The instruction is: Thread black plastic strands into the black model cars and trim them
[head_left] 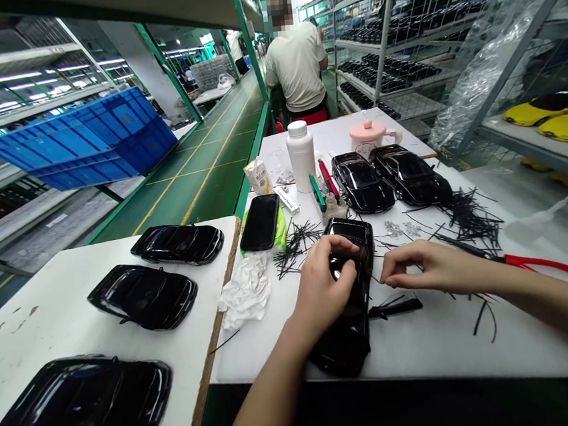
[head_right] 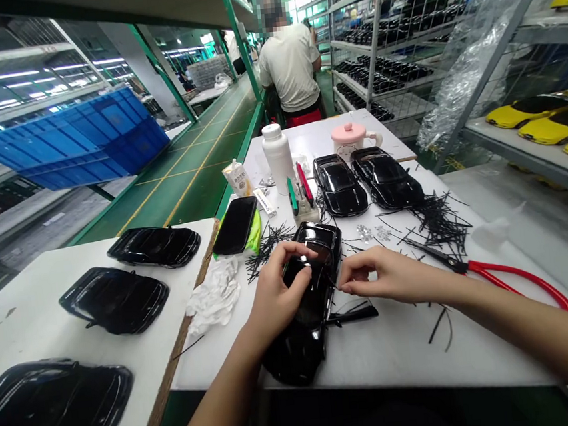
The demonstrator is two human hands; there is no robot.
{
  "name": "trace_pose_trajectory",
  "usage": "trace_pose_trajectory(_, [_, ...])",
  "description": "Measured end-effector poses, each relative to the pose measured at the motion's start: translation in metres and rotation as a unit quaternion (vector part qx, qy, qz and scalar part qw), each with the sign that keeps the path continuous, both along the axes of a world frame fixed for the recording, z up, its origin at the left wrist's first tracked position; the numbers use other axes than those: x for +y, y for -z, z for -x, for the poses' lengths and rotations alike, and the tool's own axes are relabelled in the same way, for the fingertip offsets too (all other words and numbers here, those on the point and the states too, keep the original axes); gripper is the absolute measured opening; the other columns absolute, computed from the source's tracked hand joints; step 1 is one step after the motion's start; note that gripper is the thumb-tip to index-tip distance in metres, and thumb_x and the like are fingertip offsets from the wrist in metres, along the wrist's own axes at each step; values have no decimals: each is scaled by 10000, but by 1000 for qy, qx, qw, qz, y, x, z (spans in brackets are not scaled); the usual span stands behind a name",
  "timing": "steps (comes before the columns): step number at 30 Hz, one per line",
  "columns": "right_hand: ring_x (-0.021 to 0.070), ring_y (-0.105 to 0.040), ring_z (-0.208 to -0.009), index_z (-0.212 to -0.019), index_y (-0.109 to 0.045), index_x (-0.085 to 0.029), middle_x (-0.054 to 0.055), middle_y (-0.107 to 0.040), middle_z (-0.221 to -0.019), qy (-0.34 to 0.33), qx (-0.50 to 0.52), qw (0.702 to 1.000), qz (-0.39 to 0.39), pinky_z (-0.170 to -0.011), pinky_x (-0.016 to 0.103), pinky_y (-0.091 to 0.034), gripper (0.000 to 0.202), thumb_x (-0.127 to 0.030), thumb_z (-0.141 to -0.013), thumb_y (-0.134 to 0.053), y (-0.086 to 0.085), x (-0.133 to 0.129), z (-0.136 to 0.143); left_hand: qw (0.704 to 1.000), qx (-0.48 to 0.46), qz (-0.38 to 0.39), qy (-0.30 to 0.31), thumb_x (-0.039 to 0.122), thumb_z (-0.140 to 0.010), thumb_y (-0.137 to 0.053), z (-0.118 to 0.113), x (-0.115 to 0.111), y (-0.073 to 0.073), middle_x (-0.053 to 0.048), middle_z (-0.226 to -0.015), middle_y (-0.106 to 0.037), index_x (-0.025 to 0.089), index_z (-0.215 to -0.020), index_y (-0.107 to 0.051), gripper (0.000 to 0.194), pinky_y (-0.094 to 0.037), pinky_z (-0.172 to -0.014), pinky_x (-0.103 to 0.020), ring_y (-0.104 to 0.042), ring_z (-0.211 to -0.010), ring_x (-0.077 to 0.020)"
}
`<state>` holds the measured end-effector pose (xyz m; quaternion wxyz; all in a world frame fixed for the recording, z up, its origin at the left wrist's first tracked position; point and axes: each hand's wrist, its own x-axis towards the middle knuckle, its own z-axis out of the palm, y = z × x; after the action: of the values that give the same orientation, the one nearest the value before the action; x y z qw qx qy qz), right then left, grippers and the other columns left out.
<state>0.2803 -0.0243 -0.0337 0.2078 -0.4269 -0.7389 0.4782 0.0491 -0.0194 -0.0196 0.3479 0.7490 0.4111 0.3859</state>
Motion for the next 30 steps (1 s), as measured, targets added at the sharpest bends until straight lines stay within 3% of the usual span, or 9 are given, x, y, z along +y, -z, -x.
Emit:
trace_pose_trajectory(9, [209,-706,-753,-995,-836,-204,74,-804,-854,-28,-1,999,23,-694,315,-535,324,-444,-883,-650,24,7,10,999,-33,16,-15,49,-855,-545,0,2,-1,-27,-986,-729,217,-972,-568,206,-499,-954,-346,-677,-996,-188])
trace_pose_trajectory(18, [142,-597,-585,-1001,-842,-232,40,-780,-751,-62,-42,997,-24,-551,255,-424,274,-397,-879,-659,35,14,10,999,-41,20,-10,56,-856,-550,0,3,1,-26,-972,-735,219,-957,-575,193,-507,-945,-348,-682,-982,-188])
trace_pose_trajectory(30, [161,-665,-632,-1044,-831,-268,46,-812,-848,-109,-46,991,-60,-603,267,-455,259,-368,-904,-637,29,15,9,999,-41,19,-1,70,-867,-538,0,3,1,-29,-970,-736,217,-964,-568,178,-510,-940,-347,-686,-971,-186])
